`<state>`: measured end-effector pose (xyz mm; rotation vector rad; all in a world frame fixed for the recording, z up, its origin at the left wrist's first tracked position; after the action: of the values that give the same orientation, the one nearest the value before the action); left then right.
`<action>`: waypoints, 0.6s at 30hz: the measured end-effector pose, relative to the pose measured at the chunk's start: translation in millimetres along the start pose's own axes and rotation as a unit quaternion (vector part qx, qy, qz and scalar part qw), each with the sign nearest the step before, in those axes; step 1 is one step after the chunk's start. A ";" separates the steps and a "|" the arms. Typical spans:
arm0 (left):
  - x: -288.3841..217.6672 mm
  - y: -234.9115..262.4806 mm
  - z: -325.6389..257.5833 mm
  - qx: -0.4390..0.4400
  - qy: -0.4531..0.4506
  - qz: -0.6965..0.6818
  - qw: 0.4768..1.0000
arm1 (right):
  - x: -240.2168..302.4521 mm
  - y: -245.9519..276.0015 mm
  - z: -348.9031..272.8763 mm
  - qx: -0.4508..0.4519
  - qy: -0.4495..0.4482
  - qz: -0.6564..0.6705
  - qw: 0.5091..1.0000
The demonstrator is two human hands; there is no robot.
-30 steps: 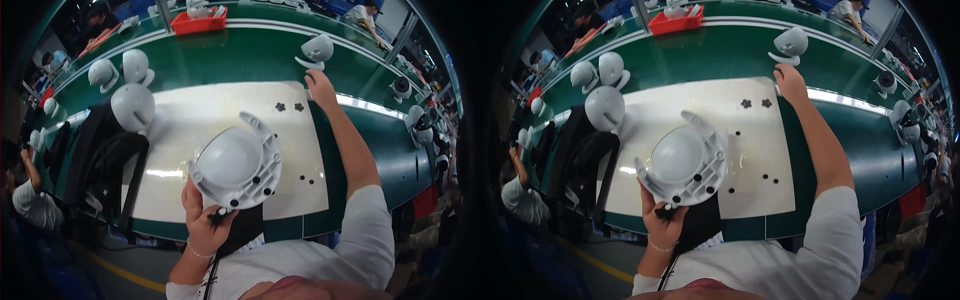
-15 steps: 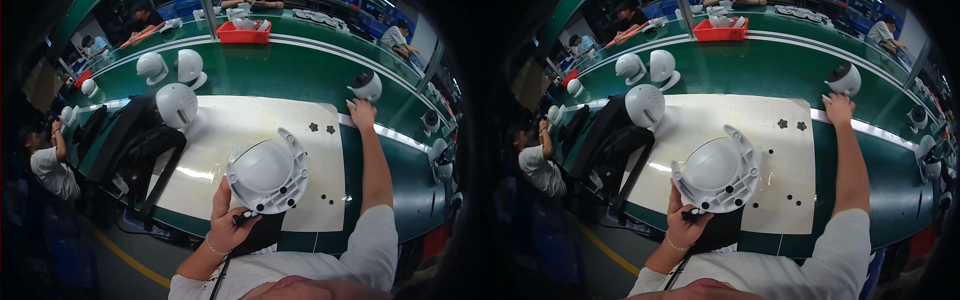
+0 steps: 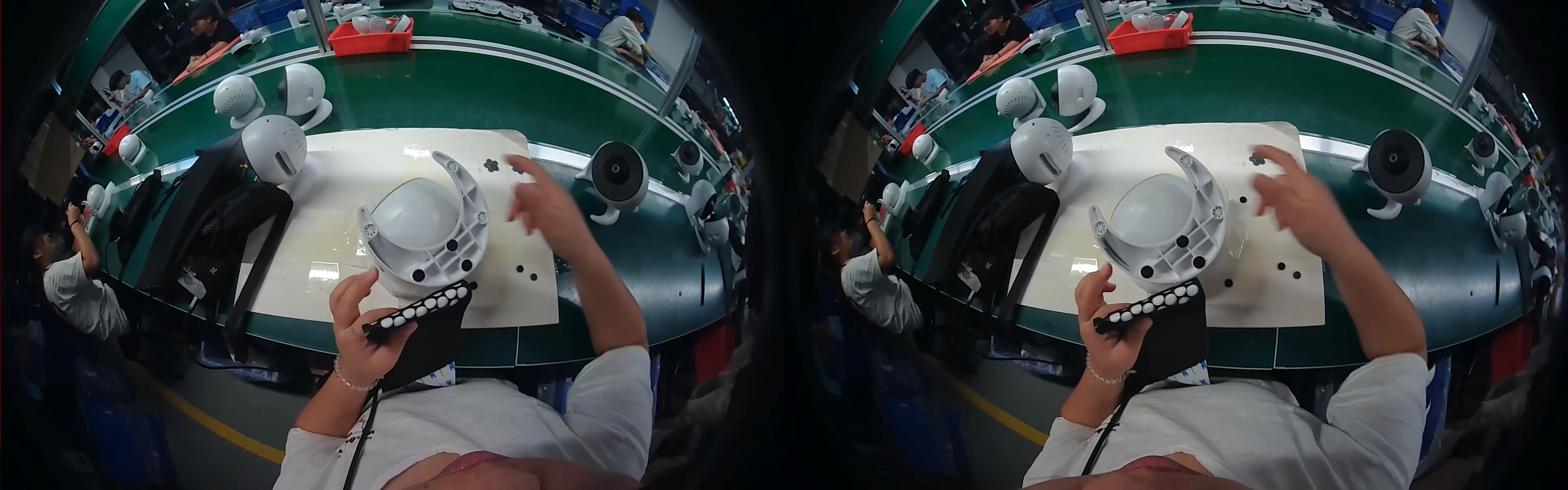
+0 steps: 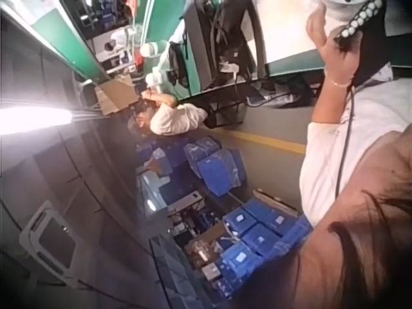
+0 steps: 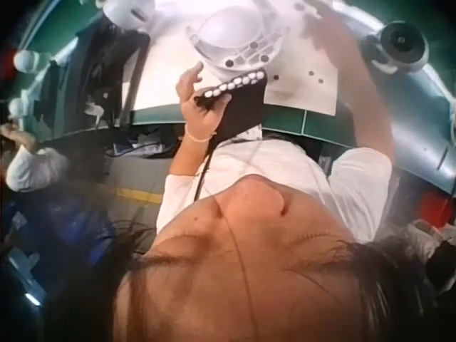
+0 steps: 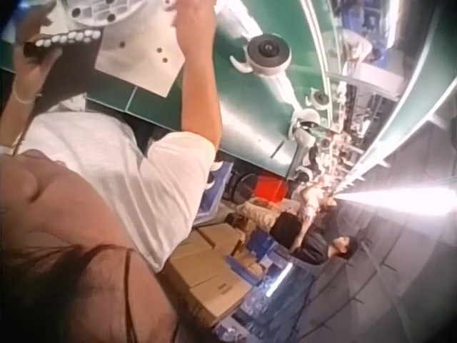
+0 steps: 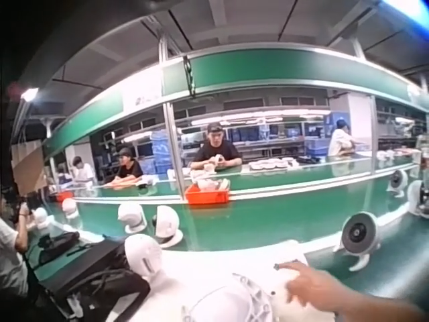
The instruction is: Assembling the plastic housing and components of an electronic camera fixture at a factory workstation.
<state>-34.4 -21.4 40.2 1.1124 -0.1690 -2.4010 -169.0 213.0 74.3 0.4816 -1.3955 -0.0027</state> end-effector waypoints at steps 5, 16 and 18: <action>-3.3 0.2 -4.4 0.014 0.124 -0.197 0.972 | 8.4 -68.7 1.6 0.083 -0.070 0.187 0.976; -7.3 -2.5 -16.6 0.029 0.247 -0.264 0.932 | 39.8 -42.7 -68.1 0.033 0.257 -0.040 0.965; -11.1 -7.2 -15.4 0.034 0.243 -0.246 0.938 | 67.8 -57.8 -82.6 0.035 0.438 -0.038 0.898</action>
<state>-19.5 -8.4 35.4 1.9282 0.2235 -2.4383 -62.2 168.5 111.4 0.5063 -0.4887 0.1823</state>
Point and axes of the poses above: each hand's wrist, its own z-axis towards the middle knuckle, its own y-axis out of the back of the hand, x = y × z, the point moved 6 cm from there along z, towards the middle knuckle, and after that the axes turned 5 degrees about y, right-handed, at the moved point
